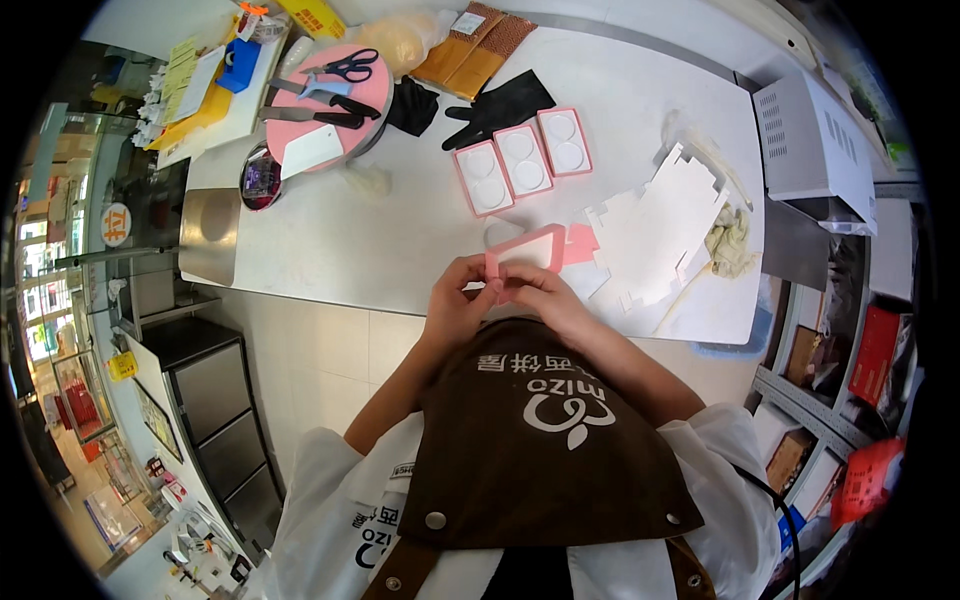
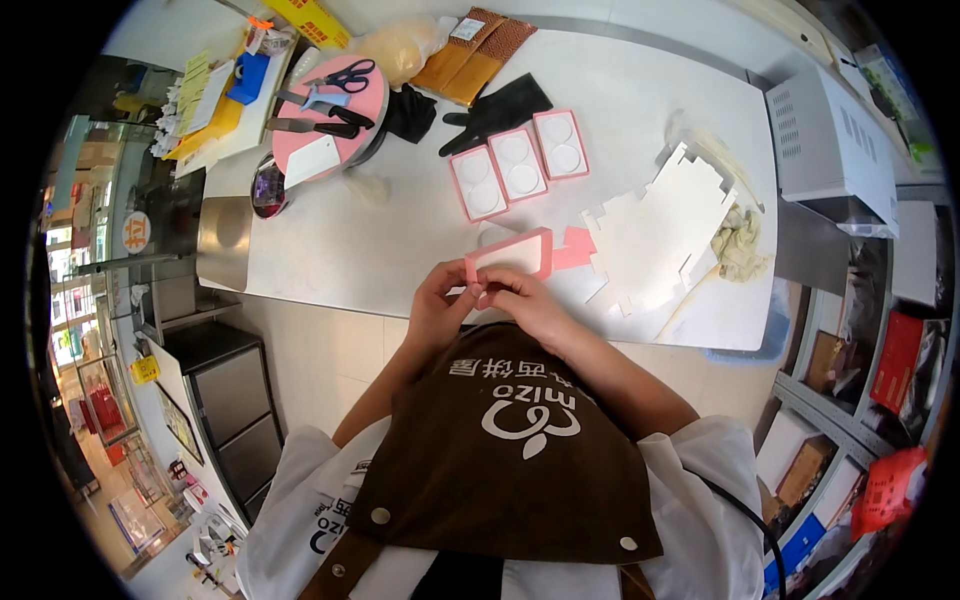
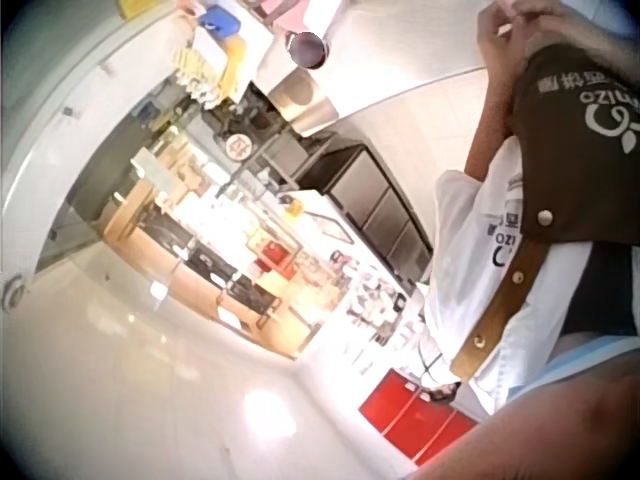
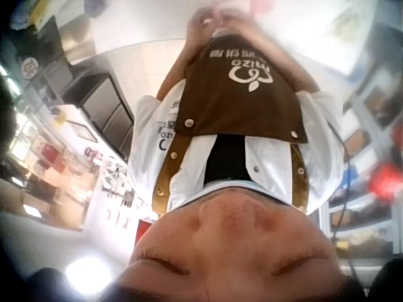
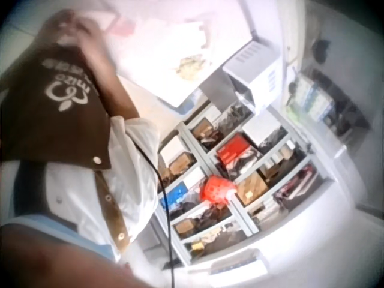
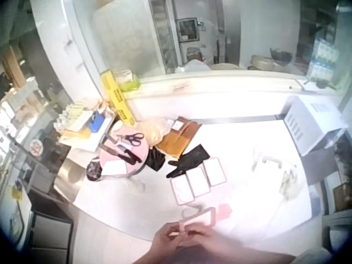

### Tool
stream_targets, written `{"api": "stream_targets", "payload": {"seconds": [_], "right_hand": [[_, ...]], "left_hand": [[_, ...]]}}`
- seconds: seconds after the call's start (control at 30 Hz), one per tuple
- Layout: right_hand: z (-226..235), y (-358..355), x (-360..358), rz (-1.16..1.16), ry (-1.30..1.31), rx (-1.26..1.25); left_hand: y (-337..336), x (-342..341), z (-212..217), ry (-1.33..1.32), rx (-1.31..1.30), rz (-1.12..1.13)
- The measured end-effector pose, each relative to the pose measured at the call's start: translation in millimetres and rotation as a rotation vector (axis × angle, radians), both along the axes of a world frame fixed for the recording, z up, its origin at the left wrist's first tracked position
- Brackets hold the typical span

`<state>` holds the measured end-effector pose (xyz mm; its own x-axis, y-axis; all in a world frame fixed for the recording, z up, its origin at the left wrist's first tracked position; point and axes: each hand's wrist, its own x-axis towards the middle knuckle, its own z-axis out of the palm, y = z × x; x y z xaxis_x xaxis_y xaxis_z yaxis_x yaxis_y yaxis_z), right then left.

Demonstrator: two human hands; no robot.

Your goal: The person assembles small pink and white cardboard boxes by folding flat pieces and inserting white plastic inserts. They repeatedly fold the sides, tuck flaps, and place inserts into the formed boxes on a white countertop.

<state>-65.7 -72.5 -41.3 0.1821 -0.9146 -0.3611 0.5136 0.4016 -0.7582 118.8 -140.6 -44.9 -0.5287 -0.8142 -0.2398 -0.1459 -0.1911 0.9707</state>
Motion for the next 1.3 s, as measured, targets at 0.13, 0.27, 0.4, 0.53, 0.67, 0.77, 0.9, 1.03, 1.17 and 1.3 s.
{"api": "stream_targets", "payload": {"seconds": [0.13, 0.27, 0.4, 0.53, 0.67, 0.77, 0.9, 1.03, 1.17, 1.3], "right_hand": [[-6.7, -17.1, 34.9, -0.031, 0.217, -0.032], [-12.5, -28.0, 52.0, -0.047, 0.752, -0.111], [-56.6, -18.4, 32.1, -0.104, 1.0, 0.039], [-85.6, -7.5, 33.7, -0.097, 1.066, 0.268], [-113.7, -0.9, 43.8, -0.216, 0.877, 0.389], [-127.8, 0.9, 55.5, -0.335, 0.674, 0.42], [-156.2, 5.8, 64.1, -0.41, 0.6, 0.376], [-111.6, -7.7, 53.9, -0.318, 0.589, 0.391], [-92.1, -3.7, 62.3, -0.368, 0.432, 0.488], [-86.9, 2.5, 69.6, -0.375, 0.23, 0.449]], "left_hand": [[-22.8, 36.5, -27.3, -0.081, -0.027, 0.005], [-66.7, 89.7, -69.9, -0.108, 0.163, 0.269], [-100.9, 125.0, -101.9, 0.145, 0.499, 0.535], [-108.2, 140.2, -134.0, -0.171, 0.624, 0.314], [-109.9, 134.8, -131.2, -0.596, 0.506, -0.197], [-81.1, 98.6, -142.7, -0.492, -0.054, -0.368], [-60.0, 17.4, -123.9, -0.279, -0.071, -0.215], [-70.0, 10.6, -166.4, -0.259, 0.251, -0.341], [-61.6, 8.7, -120.0, -0.13, 0.372, -0.412], [-61.8, 15.0, -108.2, -0.022, 0.41, -0.431]]}}
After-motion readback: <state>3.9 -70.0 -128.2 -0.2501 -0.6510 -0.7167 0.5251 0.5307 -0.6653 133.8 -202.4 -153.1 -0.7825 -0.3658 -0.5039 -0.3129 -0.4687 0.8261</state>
